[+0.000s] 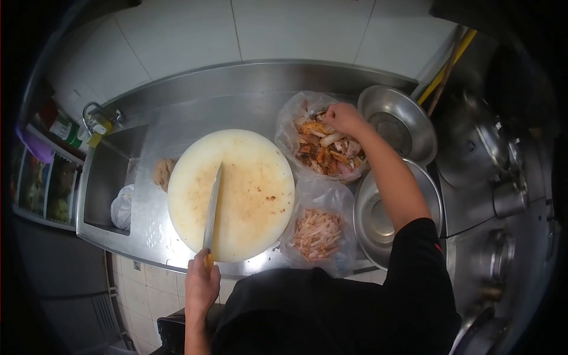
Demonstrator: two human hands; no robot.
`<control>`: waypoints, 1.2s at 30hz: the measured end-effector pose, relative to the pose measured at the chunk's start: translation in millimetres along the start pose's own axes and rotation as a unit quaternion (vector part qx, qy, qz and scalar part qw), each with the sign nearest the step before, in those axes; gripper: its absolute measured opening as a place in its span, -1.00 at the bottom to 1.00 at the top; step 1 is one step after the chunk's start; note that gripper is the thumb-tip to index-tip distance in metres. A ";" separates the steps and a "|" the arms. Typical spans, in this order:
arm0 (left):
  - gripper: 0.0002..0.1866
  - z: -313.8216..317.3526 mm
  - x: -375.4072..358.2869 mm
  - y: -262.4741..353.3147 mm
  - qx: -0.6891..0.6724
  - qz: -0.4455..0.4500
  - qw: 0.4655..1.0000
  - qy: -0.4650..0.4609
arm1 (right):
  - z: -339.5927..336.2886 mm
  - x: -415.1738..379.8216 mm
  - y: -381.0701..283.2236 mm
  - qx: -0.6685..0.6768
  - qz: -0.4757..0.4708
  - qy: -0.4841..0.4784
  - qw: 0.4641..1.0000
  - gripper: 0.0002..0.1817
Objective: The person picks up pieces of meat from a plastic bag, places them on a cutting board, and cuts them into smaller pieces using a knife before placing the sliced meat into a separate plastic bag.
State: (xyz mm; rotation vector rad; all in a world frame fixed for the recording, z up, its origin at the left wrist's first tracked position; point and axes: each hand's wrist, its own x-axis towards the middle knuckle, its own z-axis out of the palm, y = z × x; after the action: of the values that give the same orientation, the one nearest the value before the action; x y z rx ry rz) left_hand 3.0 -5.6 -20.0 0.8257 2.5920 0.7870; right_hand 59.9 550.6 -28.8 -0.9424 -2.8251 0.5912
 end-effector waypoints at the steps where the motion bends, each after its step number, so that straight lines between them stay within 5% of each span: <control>1: -0.52 0.1 1.4 -0.6 0.019 0.006 1.000 -0.002 | -0.9 -6.7 -5.6 -0.010 -0.019 -0.002 1.000 -0.79; 5: -0.51 2.7 12.6 -12.5 0.064 0.043 0.996 0.036 | 3.0 -38.1 -27.3 -0.045 -0.074 -0.144 0.986 -0.83; 8: -0.50 0.3 24.8 -13.4 0.062 0.047 0.997 0.029 | 58.3 -61.2 -17.1 -0.170 -0.204 -0.058 0.962 -0.81; 17: -0.44 4.3 35.8 -25.5 0.055 0.032 0.998 -0.003 | 51.1 -34.7 32.1 0.032 0.041 -0.006 0.999 -0.81; 20: -0.41 6.3 36.4 -28.8 0.050 0.021 0.998 -0.008 | 38.2 -38.6 44.0 0.048 0.096 -0.055 0.993 -0.79; 29: -0.37 7.1 36.3 -26.3 0.040 0.006 0.999 -0.008 | 51.1 -41.0 53.0 -0.036 0.028 0.001 0.999 -0.81; 36: -0.39 7.1 35.7 -20.9 0.041 0.008 0.999 0.007 | 45.5 -47.8 28.2 -0.084 -0.009 0.052 0.995 -0.63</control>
State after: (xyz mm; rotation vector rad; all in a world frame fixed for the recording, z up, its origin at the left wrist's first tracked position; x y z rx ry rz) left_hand -31.0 4.6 -42.2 0.8677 2.6486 0.6956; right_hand 104.0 527.8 -80.6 -0.9441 -2.8202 0.2959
